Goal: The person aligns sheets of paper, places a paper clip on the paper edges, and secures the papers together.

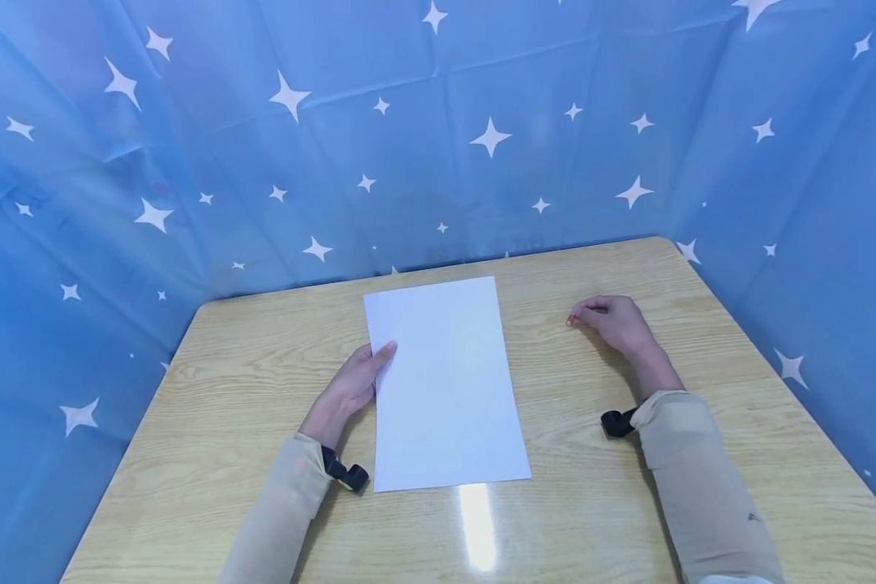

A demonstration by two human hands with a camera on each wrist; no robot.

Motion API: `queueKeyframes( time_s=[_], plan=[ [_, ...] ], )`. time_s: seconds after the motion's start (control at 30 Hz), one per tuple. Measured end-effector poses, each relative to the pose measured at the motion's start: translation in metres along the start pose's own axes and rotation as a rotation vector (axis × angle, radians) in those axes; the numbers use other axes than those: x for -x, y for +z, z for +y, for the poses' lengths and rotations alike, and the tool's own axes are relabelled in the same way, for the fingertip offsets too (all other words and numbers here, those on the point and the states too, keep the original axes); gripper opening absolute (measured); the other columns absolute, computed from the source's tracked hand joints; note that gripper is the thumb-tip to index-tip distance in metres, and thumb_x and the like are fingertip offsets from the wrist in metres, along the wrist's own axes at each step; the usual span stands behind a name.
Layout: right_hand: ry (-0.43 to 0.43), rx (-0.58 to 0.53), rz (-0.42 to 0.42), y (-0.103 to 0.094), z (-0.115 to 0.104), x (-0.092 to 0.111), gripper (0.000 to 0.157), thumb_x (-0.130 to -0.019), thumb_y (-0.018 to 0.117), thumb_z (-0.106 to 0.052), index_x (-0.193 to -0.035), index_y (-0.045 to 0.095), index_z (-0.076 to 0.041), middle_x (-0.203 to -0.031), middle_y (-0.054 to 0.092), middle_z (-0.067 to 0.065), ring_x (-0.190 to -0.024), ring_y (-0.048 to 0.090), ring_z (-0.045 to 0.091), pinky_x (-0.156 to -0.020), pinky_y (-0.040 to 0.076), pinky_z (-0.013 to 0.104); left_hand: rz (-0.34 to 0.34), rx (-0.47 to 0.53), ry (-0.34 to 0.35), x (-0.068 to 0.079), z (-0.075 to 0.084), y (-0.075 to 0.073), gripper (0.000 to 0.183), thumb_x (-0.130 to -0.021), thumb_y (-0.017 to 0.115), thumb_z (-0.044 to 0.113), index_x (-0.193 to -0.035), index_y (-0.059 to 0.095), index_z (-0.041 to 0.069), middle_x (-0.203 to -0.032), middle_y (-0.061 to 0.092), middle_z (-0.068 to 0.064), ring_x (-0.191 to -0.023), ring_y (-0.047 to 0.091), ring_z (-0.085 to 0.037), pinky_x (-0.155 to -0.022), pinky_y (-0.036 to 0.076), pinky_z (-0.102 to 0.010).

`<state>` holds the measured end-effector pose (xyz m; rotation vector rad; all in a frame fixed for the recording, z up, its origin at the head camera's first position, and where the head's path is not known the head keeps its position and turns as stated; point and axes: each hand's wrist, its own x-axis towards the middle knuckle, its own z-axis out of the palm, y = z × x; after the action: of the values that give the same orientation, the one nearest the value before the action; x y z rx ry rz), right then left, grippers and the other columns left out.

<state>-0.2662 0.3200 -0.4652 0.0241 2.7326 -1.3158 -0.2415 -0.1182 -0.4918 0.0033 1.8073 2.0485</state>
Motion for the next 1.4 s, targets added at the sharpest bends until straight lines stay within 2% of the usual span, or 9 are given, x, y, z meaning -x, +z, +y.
queueKeyframes(
  time_s=[0.13,0.3,0.4,0.53,0.77,0.93,1.17,1.27,1.4],
  plan=[
    [-0.018,-0.015,-0.005,0.003,-0.010,-0.002,0.048,-0.101,0.047,-0.046,-0.120,0.064,-0.006,-0.116,0.064,0.015,-0.101,0.052,0.025,-0.071,0.043,0.034,-0.010,0.008,-0.009,0.000,0.001,-0.002,0.040,-0.100,0.052,0.038,-0.125,0.057,0.007,-0.106,0.068,-0.012,-0.089,0.067,-0.022,-0.073,0.053,-0.033],
    [-0.035,-0.068,-0.007,0.008,-0.025,-0.004,0.050,-0.100,0.049,-0.047,-0.122,0.063,-0.004,-0.118,0.065,0.014,-0.116,0.052,0.027,-0.085,0.040,0.039,-0.019,0.013,-0.014,0.000,0.003,-0.004,0.040,-0.101,0.051,0.037,-0.125,0.056,0.005,-0.106,0.068,-0.012,-0.090,0.067,-0.022,-0.073,0.054,-0.033],
    [-0.044,-0.093,-0.001,0.010,-0.035,-0.004,0.052,-0.098,0.050,-0.051,-0.121,0.064,-0.006,-0.119,0.064,0.012,-0.119,0.050,0.027,-0.092,0.040,0.042,-0.021,0.022,-0.016,0.000,0.003,-0.004,0.039,-0.101,0.051,0.036,-0.124,0.057,0.005,-0.106,0.068,-0.012,-0.089,0.067,-0.022,-0.074,0.054,-0.034],
    [-0.055,-0.137,0.030,0.012,-0.053,0.000,0.054,-0.094,0.052,-0.056,-0.119,0.066,-0.011,-0.119,0.064,0.007,-0.116,0.050,0.025,-0.094,0.041,0.046,-0.026,0.027,-0.012,-0.001,0.003,-0.002,0.038,-0.101,0.052,0.036,-0.123,0.058,0.005,-0.105,0.068,-0.012,-0.089,0.067,-0.023,-0.074,0.054,-0.035],
    [-0.097,-0.186,0.033,0.024,-0.092,0.003,0.046,-0.093,0.057,-0.054,-0.114,0.069,-0.014,-0.114,0.066,0.003,-0.105,0.053,0.017,-0.085,0.045,0.035,-0.025,0.017,-0.014,0.000,0.002,-0.003,0.038,-0.101,0.051,0.036,-0.123,0.057,0.005,-0.106,0.068,-0.012,-0.089,0.067,-0.023,-0.074,0.054,-0.034],
    [-0.127,-0.200,0.006,0.037,-0.113,-0.003,0.045,-0.093,0.058,-0.051,-0.112,0.070,-0.012,-0.110,0.068,0.003,-0.103,0.054,0.017,-0.086,0.045,0.037,-0.024,0.014,-0.004,-0.001,0.003,-0.004,0.039,-0.101,0.051,0.036,-0.124,0.057,0.005,-0.107,0.068,-0.013,-0.090,0.067,-0.024,-0.075,0.054,-0.035],
    [-0.146,-0.239,-0.049,0.061,-0.128,-0.012,0.030,-0.096,0.061,-0.039,-0.109,0.071,-0.014,-0.105,0.070,0.002,-0.102,0.055,0.024,-0.086,0.046,0.040,-0.009,-0.001,-0.016,0.001,0.003,-0.004,0.040,-0.100,0.052,0.038,-0.125,0.057,0.007,-0.108,0.067,-0.013,-0.092,0.066,-0.024,-0.077,0.053,-0.035],
    [-0.167,-0.249,-0.065,0.071,-0.134,-0.014,0.024,-0.097,0.061,-0.033,-0.108,0.071,-0.013,-0.102,0.071,0.002,-0.098,0.056,0.021,-0.082,0.046,0.037,-0.012,0.002,-0.011,0.000,0.002,-0.003,0.040,-0.101,0.051,0.037,-0.125,0.057,0.006,-0.108,0.067,-0.013,-0.091,0.066,-0.024,-0.077,0.053,-0.035],
    [-0.191,-0.256,-0.082,0.082,-0.145,-0.015,0.023,-0.096,0.063,-0.032,-0.105,0.072,-0.013,-0.099,0.071,0.003,-0.091,0.053,0.023,-0.077,0.045,0.037,-0.015,0.006,-0.008,-0.001,0.002,-0.002,0.039,-0.100,0.052,0.037,-0.124,0.057,0.006,-0.107,0.068,-0.012,-0.090,0.067,-0.023,-0.076,0.053,-0.035]
  ],
)
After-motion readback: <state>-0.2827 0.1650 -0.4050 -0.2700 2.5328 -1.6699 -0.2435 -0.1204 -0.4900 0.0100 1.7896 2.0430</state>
